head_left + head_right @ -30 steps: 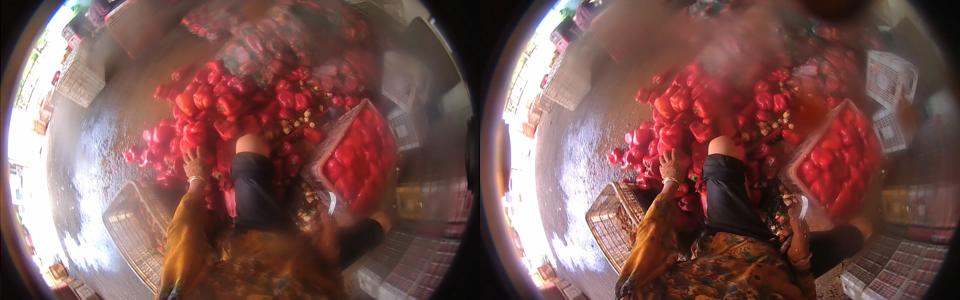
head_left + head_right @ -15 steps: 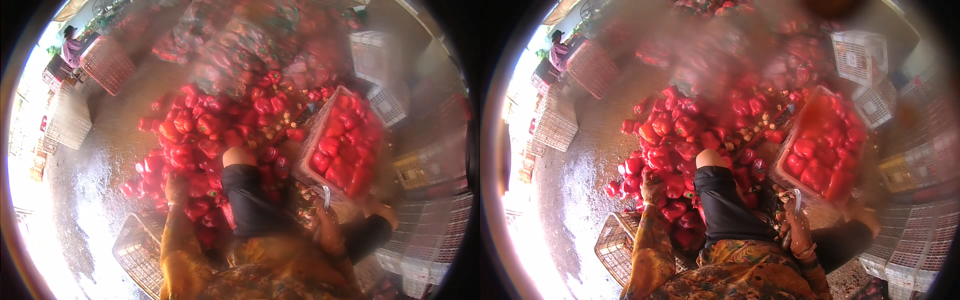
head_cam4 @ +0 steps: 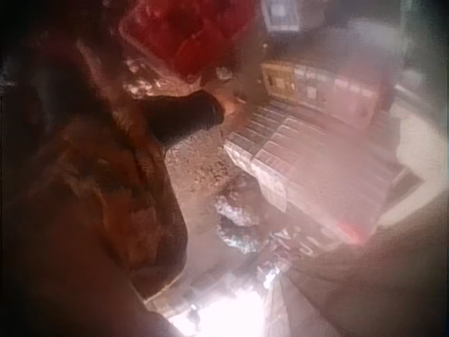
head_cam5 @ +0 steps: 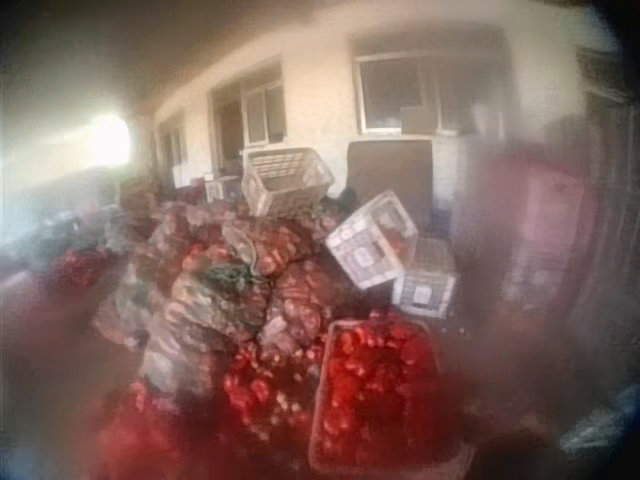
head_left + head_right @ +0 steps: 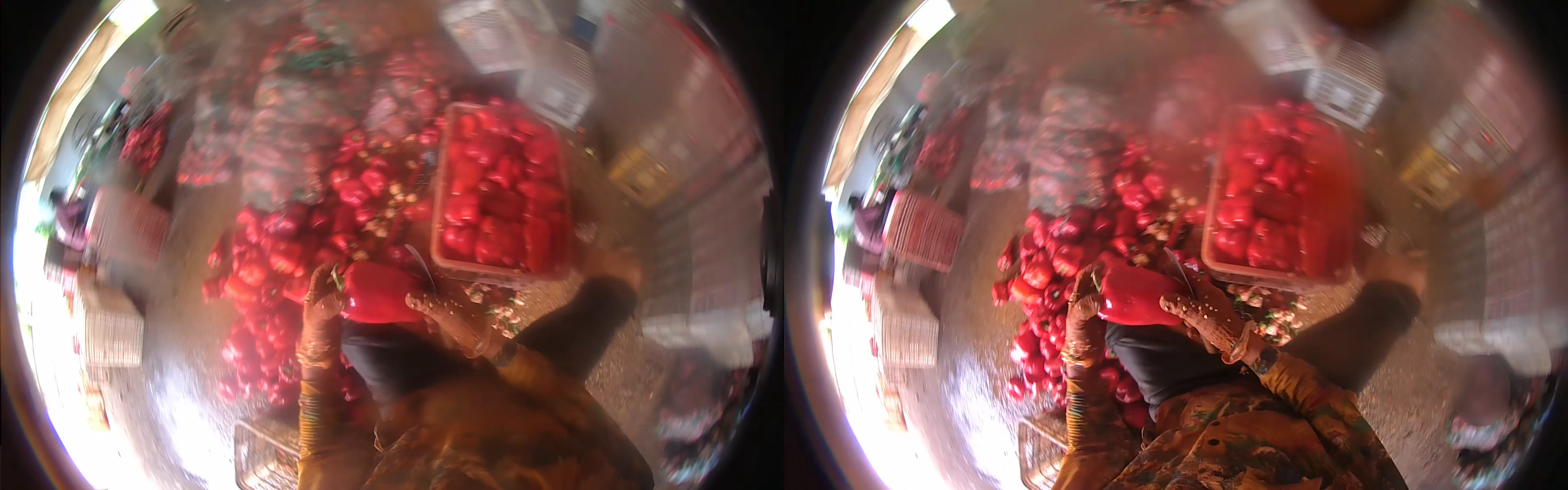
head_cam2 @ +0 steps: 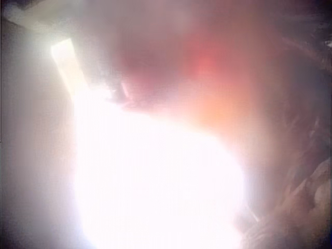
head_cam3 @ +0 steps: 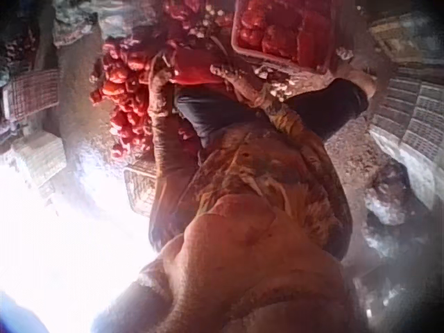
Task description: The person uses a knife to remove the cores from red bell peppers and places the processed peppers into a plastic bin.
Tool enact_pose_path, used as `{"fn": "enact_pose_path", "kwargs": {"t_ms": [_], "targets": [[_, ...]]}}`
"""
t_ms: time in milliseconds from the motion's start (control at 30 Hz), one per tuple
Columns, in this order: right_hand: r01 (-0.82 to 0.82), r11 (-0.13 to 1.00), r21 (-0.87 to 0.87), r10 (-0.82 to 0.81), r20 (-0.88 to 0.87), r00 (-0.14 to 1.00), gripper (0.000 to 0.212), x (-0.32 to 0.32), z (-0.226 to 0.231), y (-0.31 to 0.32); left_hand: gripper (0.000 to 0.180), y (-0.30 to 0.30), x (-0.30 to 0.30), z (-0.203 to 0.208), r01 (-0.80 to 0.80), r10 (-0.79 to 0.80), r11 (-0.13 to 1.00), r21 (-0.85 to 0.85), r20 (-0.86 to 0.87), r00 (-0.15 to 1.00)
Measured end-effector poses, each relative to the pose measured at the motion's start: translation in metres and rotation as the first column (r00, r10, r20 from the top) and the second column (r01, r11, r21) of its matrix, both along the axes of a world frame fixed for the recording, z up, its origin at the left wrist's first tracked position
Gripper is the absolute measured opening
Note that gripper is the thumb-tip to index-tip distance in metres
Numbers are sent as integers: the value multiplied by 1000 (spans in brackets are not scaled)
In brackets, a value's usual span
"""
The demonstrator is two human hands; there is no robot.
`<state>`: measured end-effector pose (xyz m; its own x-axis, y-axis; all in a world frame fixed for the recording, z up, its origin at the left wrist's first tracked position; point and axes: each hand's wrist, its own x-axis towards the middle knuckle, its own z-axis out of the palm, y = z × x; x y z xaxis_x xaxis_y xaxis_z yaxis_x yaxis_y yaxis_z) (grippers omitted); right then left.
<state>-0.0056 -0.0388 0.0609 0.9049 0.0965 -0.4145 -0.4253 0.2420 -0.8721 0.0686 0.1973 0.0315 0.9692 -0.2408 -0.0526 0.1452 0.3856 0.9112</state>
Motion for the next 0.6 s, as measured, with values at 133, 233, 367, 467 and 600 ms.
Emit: {"fn": "enact_pose_path", "kwargs": {"t_ms": [133, 233, 367, 467, 600], "targets": [[288, 949, 129, -301, 89, 950, 59, -19, -10, -32, 61, -101, 0, 0, -45, 45, 999, 16, 10, 999], [415, 899, 138, -429, 99, 898, 59, -30, -32, -53, 67, -160, -19, -2, -27, 28, 999, -31, 11, 1000], [436, 888, 145, -444, 23, 896, 55, -40, -36, -62, 68, -176, -22, -15, -71, 73, 994, -85, 26, 997], [509, 796, -328, -344, 446, 826, 44, -34, -48, -63, 69, -177, -21, -25, -172, 165, 984, 41, 135, 977], [457, 709, -537, -116, 550, 827, 27, -27, -30, -62, 70, -168, -21, -31, -334, 276, 922, 195, 276, 921]]}}
